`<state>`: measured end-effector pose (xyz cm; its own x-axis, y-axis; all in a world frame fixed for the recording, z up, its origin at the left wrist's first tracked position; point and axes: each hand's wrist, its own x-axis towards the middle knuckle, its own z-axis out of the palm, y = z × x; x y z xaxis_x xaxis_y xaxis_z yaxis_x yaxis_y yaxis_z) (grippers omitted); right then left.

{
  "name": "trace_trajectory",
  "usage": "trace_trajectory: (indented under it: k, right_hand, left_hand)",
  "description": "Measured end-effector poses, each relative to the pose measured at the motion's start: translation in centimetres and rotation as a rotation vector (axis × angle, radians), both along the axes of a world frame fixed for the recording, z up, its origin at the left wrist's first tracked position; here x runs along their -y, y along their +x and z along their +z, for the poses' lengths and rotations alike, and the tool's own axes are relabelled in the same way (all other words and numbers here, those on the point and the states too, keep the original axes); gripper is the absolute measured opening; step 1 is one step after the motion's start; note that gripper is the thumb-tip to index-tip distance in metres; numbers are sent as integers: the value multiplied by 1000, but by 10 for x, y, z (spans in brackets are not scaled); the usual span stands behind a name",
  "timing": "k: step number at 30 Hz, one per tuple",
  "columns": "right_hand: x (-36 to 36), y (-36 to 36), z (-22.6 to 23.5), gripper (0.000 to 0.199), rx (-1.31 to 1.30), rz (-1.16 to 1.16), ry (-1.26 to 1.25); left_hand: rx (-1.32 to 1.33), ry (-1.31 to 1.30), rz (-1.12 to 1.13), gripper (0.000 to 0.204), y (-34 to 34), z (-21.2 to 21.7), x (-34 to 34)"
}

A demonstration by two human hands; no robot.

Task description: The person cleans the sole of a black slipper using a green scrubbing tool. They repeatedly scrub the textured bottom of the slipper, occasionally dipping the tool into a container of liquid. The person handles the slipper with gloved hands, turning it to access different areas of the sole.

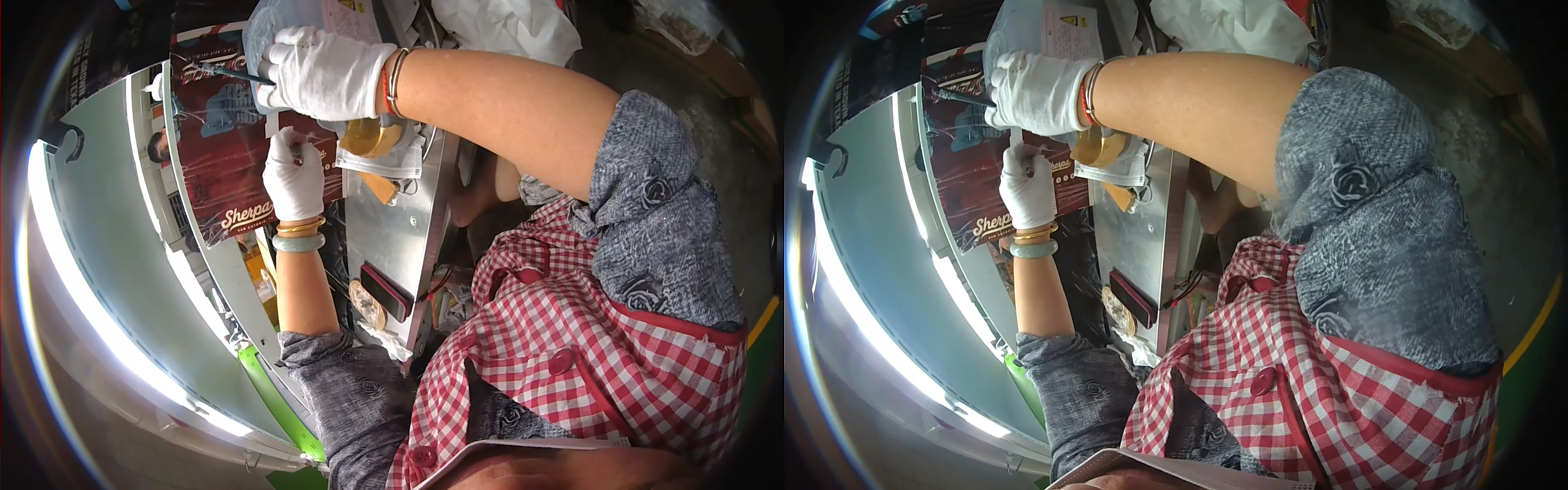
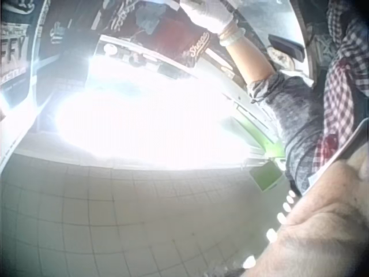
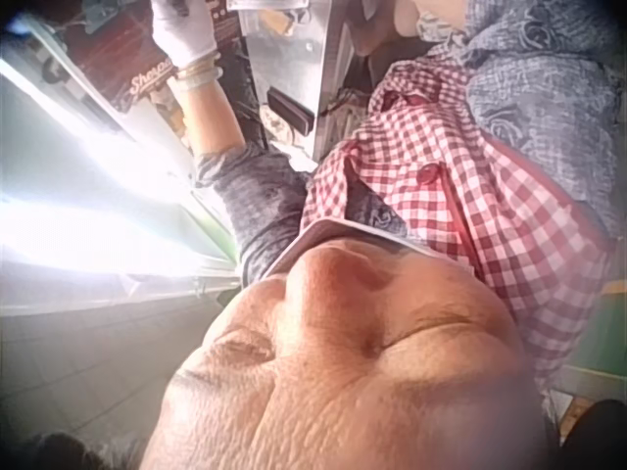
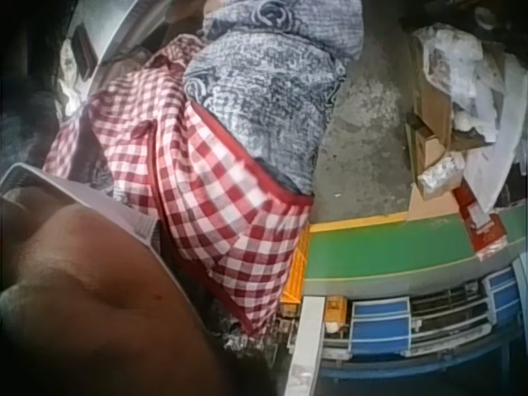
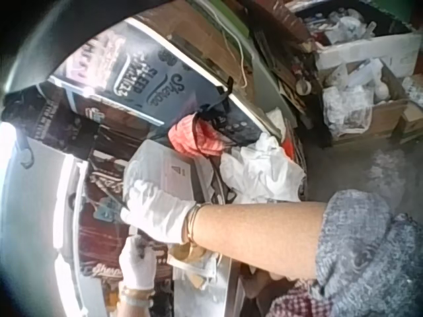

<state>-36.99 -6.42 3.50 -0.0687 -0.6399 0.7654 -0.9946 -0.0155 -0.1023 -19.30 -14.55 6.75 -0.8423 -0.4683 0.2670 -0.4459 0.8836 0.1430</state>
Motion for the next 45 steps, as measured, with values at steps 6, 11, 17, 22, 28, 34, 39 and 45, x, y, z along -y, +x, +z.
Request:
trace_trajectory:
  k: [6, 11, 17, 22, 28, 34, 39, 45]
  right_hand:
    - [-5, -1, 7, 30, -19, 8, 41]
    - [9, 9, 3, 27, 329, 286, -124]
    - [3, 35, 24, 15, 6, 43, -69]
    - [-3, 52, 36, 18, -174, -34, -216]
    - [-14, 73, 50, 26, -104, -47, -160]
    - [3, 38, 28, 30, -182, 25, -130]
    - [2, 34, 30, 28, -213, -25, -75]
    - [2, 31, 28, 27, -209, 27, -121]
  left_hand:
    - [-72, 104, 143, 18, 29, 8, 10]
    - [-243, 187, 210, 15, 133, -5, 41]
    - [-93, 96, 649, 31, 310, -29, 1]
    - [71, 13, 790, 36, 387, -69, -39]
    - [103, -91, 851, 36, 421, -80, -51]
    - [218, -198, 840, 39, 453, -86, -59]
    - [200, -190, 878, 40, 460, -95, -60]
    - [417, -37, 910, 46, 463, -118, -67]
